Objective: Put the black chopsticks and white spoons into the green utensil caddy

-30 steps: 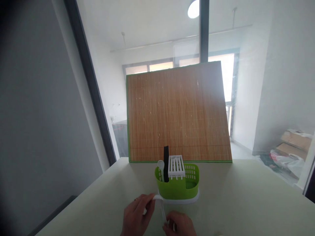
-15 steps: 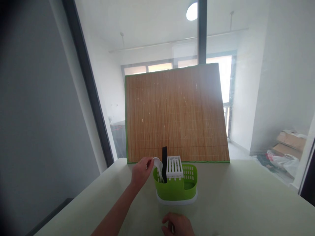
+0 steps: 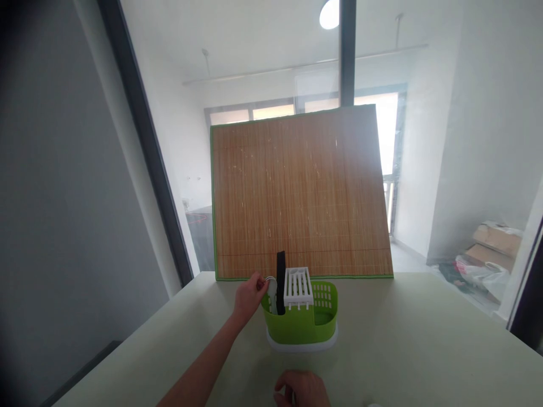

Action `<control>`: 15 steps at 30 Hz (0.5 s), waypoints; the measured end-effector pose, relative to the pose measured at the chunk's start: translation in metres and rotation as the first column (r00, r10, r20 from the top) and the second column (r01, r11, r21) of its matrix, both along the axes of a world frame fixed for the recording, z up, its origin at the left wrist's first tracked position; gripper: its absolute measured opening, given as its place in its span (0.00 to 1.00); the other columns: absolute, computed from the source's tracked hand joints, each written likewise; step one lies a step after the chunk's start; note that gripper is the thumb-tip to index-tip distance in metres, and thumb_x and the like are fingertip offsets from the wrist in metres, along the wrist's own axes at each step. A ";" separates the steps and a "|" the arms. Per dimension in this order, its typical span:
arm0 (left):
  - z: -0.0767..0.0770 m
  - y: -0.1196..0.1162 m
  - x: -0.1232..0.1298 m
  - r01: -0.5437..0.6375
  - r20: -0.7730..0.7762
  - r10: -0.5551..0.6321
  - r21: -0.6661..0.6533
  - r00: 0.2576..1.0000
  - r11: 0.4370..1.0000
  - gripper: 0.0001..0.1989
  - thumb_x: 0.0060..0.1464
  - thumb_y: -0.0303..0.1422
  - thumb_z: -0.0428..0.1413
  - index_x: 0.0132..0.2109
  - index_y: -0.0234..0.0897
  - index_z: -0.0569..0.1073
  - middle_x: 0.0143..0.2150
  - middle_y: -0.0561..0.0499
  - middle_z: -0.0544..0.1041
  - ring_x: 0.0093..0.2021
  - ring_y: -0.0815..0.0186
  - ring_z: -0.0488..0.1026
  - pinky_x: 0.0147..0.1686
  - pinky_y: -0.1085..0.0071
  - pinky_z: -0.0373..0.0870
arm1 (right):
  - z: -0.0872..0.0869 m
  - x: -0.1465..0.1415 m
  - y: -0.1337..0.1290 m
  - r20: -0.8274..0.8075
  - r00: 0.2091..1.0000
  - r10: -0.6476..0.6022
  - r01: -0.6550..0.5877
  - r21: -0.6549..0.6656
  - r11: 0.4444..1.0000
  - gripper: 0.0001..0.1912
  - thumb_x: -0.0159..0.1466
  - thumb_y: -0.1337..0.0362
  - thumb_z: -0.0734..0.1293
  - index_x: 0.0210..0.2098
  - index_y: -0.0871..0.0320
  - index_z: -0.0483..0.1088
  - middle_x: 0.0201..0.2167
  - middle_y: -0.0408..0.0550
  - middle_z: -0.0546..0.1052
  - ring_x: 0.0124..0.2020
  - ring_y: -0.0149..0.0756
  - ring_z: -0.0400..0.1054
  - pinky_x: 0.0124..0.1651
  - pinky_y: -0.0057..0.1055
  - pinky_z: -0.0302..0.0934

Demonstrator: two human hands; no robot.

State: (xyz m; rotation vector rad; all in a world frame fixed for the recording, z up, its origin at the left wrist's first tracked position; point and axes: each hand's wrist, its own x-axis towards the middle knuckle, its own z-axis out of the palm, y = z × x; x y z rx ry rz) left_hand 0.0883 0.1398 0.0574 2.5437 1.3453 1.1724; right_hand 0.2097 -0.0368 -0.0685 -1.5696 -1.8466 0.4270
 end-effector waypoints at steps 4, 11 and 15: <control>0.004 -0.003 0.000 -0.050 -0.063 0.051 0.015 0.997 0.999 0.11 0.58 0.39 0.48 0.33 0.37 0.68 0.28 0.54 0.75 0.27 0.68 0.71 0.25 0.75 0.53 | -0.002 0.000 0.000 -0.008 1.000 0.003 -0.003 0.008 1.000 0.10 0.52 0.70 0.66 0.31 0.50 0.75 0.23 0.39 0.78 0.22 0.33 0.70 0.27 0.23 0.57; 0.007 -0.032 -0.010 -0.064 0.104 0.050 0.135 0.993 0.989 0.10 0.57 0.39 0.49 0.36 0.38 0.68 0.28 0.54 0.72 0.29 0.69 0.70 0.27 0.76 0.56 | 0.005 0.008 -0.005 -0.119 0.991 -0.053 0.083 0.262 0.961 0.10 0.61 0.62 0.61 0.31 0.56 0.73 0.17 0.40 0.70 0.18 0.30 0.62 0.23 0.23 0.55; -0.033 -0.083 -0.010 0.082 0.163 -0.089 0.047 0.983 0.995 0.08 0.58 0.37 0.49 0.34 0.38 0.69 0.25 0.54 0.71 0.26 0.70 0.68 0.26 0.75 0.60 | 0.018 0.022 -0.012 -0.313 0.924 -0.218 0.329 0.363 0.872 0.16 0.64 0.54 0.60 0.33 0.58 0.72 0.16 0.39 0.65 0.18 0.30 0.58 0.22 0.24 0.54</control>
